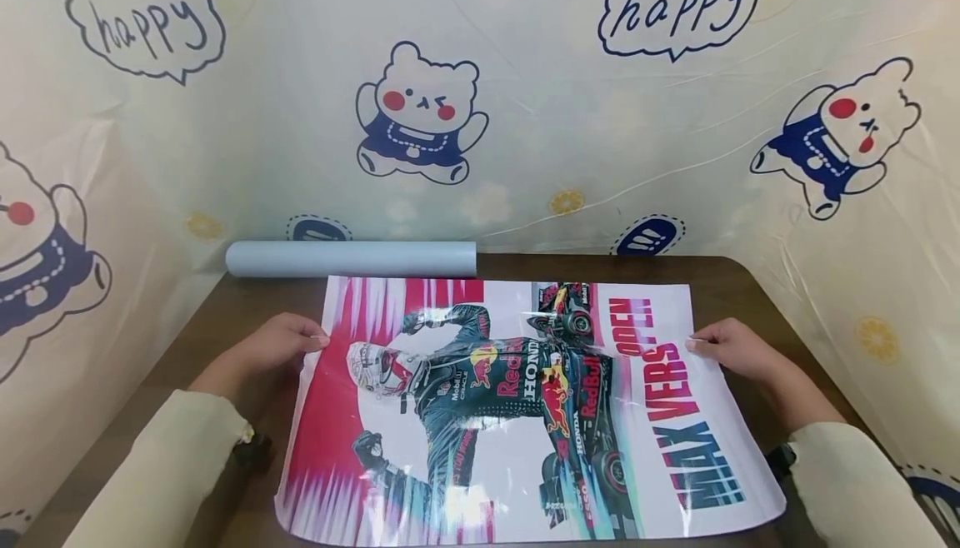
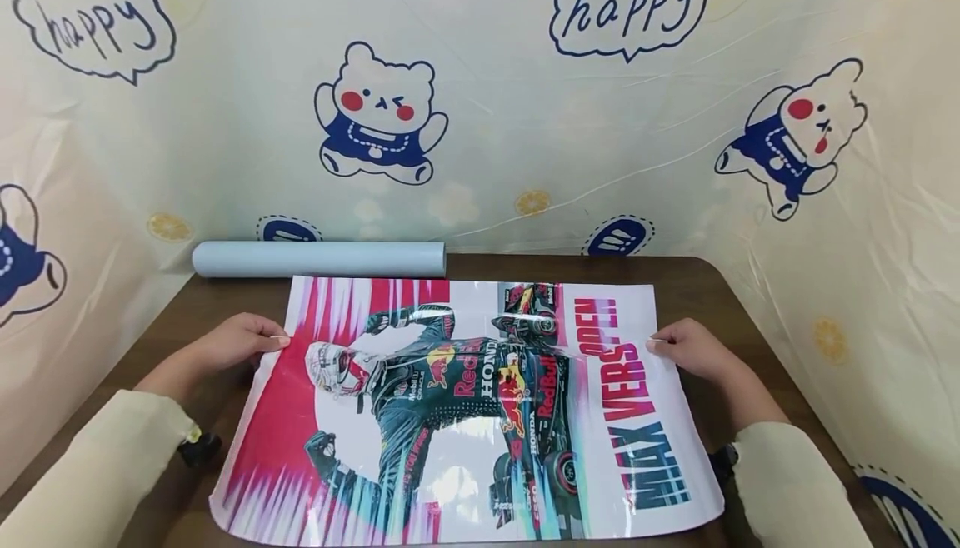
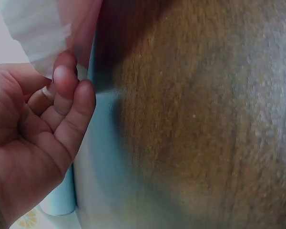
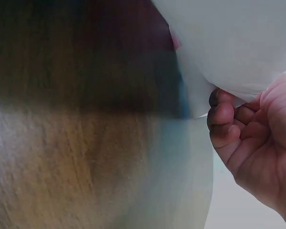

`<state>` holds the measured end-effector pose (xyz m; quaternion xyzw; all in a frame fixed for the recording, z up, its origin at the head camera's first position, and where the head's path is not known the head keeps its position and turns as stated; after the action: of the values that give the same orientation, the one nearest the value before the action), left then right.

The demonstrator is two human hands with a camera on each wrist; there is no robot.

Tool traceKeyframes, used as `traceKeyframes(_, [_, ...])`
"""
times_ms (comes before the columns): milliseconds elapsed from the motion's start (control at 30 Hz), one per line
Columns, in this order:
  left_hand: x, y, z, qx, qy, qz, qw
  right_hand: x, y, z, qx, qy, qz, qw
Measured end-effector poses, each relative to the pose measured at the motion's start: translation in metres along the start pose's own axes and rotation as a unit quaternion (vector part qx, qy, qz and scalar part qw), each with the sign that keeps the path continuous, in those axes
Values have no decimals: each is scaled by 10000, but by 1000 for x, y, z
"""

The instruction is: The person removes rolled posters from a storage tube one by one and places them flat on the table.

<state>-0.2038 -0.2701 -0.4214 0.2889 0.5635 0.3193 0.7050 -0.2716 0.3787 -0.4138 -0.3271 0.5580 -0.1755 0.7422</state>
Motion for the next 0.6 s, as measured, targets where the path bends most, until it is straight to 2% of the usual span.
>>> traceKeyframes(167, [-1,5,-1,121,-8,-268,9996,2,0,0,34,-58,114,9999])
traceKeyframes(367, [0,6,1,190,-119,-420,9989,3,6,4,121,-47,-79,9999])
traceKeyframes(433, [1,1,4,158,-215,-298,9992,4,9,7,54,-116,-121,9998])
traceKeyframes(600, [-2,-8,11,204,-411,369,9983,2,15,13,-39,-55,-229,9997])
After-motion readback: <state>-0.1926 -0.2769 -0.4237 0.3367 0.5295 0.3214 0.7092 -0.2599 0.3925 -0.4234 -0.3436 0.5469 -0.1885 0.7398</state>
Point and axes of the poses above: each hand's wrist, its own z-axis away from the middle knuckle, its own x-axis out of the palm, y = z × x, the point moved 5 cm from there along -z, towards the middle knuckle, and after that the axes turned 1 degree about x, right-handed, at the moved point
